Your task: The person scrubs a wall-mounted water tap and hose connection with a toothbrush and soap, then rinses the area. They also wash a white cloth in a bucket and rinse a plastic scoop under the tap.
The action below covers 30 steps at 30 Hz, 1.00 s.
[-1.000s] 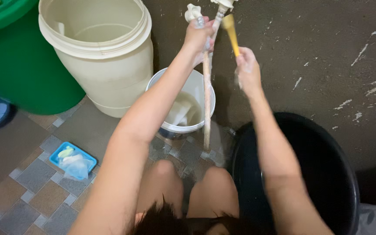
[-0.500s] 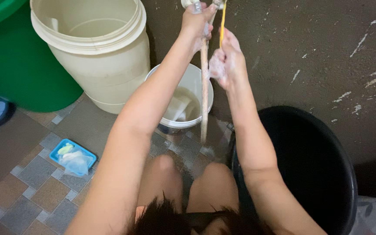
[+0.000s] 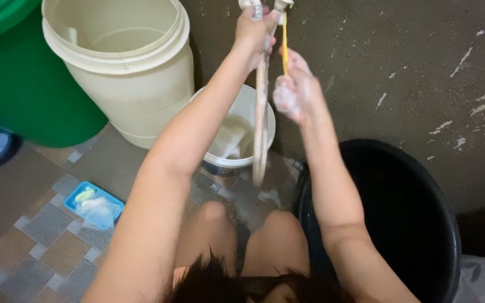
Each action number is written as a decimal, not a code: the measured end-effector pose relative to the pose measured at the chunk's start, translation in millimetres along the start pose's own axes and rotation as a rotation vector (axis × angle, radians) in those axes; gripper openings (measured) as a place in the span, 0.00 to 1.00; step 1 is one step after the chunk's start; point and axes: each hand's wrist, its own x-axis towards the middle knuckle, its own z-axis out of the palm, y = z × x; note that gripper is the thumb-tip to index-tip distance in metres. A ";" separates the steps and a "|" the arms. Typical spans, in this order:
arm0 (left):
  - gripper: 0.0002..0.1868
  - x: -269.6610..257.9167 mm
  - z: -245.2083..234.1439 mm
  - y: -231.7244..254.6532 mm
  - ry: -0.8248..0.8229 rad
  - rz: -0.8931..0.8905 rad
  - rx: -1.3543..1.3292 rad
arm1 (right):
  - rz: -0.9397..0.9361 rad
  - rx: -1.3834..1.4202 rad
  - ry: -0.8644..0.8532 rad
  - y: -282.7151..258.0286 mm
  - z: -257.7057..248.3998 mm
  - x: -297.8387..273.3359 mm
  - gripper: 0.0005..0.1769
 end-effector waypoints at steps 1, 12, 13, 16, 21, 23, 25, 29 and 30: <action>0.19 -1.6 0.9 0.1 0.007 0.013 0.024 | 0.032 0.007 -0.005 -9.0 -5.1 1.7 0.21; 0.12 -0.2 -7.8 4.9 -0.070 0.027 0.052 | 0.185 -0.076 -0.134 -27.2 -39.4 6.3 0.19; 0.11 0.1 -8.4 5.2 -0.084 0.024 0.036 | 0.170 -0.062 -0.119 -26.9 -39.2 6.8 0.19; 0.09 -2.1 -12.4 14.6 -0.103 0.003 0.037 | 0.151 -0.070 -0.073 -6.6 -35.8 4.8 0.21; 0.12 -13.1 -22.2 27.2 -0.115 -0.080 0.175 | 0.211 -0.243 0.037 35.7 -37.6 -22.9 0.19; 0.14 -10.7 -23.3 25.3 -0.095 -0.124 0.231 | 0.108 -0.054 -0.008 27.7 -33.2 -8.7 0.20; 0.15 -5.9 -25.7 17.4 -0.119 -0.110 0.225 | 0.021 0.037 0.010 39.4 -24.8 -2.2 0.20; 0.16 5.5 -27.1 2.2 -0.153 -0.072 0.189 | 0.002 -0.066 0.083 83.4 -17.3 -14.9 0.21; 0.17 7.3 -27.4 1.1 -0.136 -0.089 0.205 | 0.034 -0.098 0.082 80.8 -20.9 -20.1 0.21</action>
